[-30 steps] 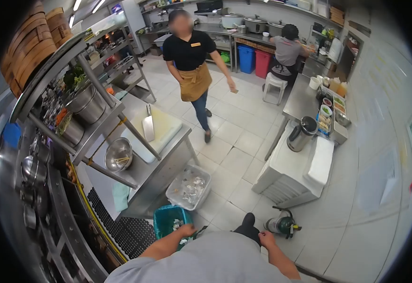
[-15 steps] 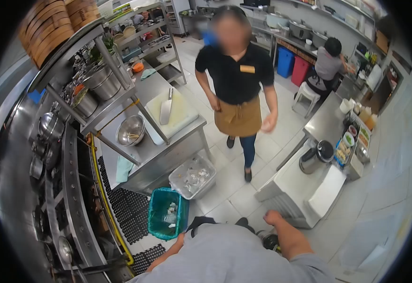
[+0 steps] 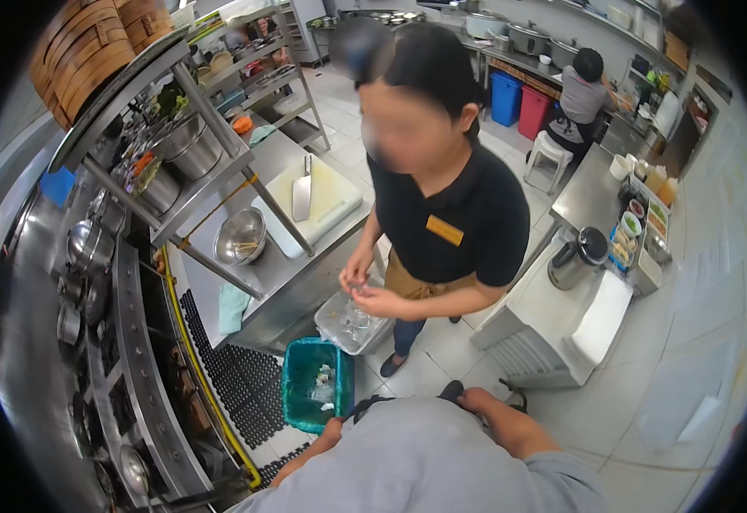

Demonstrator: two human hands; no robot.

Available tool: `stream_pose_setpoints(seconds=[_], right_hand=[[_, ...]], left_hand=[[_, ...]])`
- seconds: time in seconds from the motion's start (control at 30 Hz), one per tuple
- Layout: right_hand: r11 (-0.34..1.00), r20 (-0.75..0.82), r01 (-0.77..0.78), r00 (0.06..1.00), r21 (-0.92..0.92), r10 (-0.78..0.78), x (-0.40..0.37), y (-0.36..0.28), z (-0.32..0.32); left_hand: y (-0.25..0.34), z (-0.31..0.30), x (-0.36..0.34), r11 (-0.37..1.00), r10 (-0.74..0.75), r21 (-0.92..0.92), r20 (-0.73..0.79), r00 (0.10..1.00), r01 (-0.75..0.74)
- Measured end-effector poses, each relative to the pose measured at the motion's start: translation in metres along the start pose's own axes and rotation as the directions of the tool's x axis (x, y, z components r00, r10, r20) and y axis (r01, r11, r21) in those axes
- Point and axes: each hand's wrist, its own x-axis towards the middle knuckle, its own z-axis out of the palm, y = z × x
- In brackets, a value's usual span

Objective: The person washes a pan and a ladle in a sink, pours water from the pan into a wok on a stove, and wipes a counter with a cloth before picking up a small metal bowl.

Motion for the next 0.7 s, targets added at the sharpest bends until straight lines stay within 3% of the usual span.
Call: stream_pose_setpoints(seconds=[0.1, 0.17, 0.27, 0.33, 0.37, 0.4, 0.43, 0.47, 0.5, 0.53, 0.57, 0.7], right_hand=[[0.964, -0.083, -0.157, 0.981, 0.212, 0.178, -0.038, -0.002, 0.023], [0.987, -0.112, -0.148, 0.982, 0.063, 0.154, -0.045, 0.014, 0.055], [0.980, -0.060, -0.197, 0.979, -0.013, 0.196, -0.057, 0.033, 0.114], [0.963, -0.020, -0.269, 0.963, 0.021, 0.269, -0.085, 0.005, 0.118], [0.946, -0.173, -0.201, 0.953, 0.253, 0.249, -0.077, 0.017, 0.155], [0.922, -0.180, -0.214, 0.942, 0.323, 0.282, -0.082, -0.001, 0.158], [0.911, -0.145, -0.242, 0.942, 0.333, 0.303, -0.087, -0.019, 0.157], [0.899, -0.123, -0.255, 0.941, 0.355, 0.316, -0.092, -0.036, 0.159], [0.893, -0.106, -0.254, 0.944, 0.373, 0.313, -0.097, -0.051, 0.161], [0.893, -0.094, -0.247, 0.948, 0.377, 0.302, -0.100, -0.062, 0.163], [0.896, -0.082, -0.236, 0.955, 0.375, 0.286, -0.104, -0.069, 0.166], [0.921, -0.071, -0.196, 0.970, 0.338, 0.232, -0.111, -0.070, 0.161]], left_hand=[[-0.021, -0.032, 0.009, 0.913, 0.217, 0.298, 0.226, 0.950, -0.280], [-0.027, -0.046, 0.012, 0.777, 0.251, 0.478, 0.362, 0.898, -0.410], [-0.040, -0.065, 0.027, 0.758, 0.286, 0.455, 0.412, 0.865, -0.467], [-0.035, -0.079, 0.029, 0.984, -0.050, 0.178, 0.332, 0.942, -0.010], [-0.029, -0.087, 0.030, 0.972, -0.229, 0.025, 0.333, 0.915, 0.234], [-0.022, -0.094, 0.034, 0.925, -0.314, -0.098, 0.347, 0.884, 0.367], [-0.004, -0.106, 0.035, 0.832, -0.398, -0.191, 0.447, 0.801, 0.521], [0.038, -0.134, 0.029, 0.583, -0.560, -0.186, 0.614, 0.557, 0.791], [0.135, -0.208, 0.021, -0.108, -0.677, 0.214, 0.699, -0.230, 0.971], [0.190, -0.240, 0.008, -0.107, -0.689, 0.219, 0.687, -0.231, 0.970], [0.210, -0.253, -0.006, -0.047, -0.712, 0.203, 0.680, -0.176, 0.978], [0.252, -0.267, -0.051, 0.181, -0.709, 0.123, 0.704, 0.043, 0.976]])
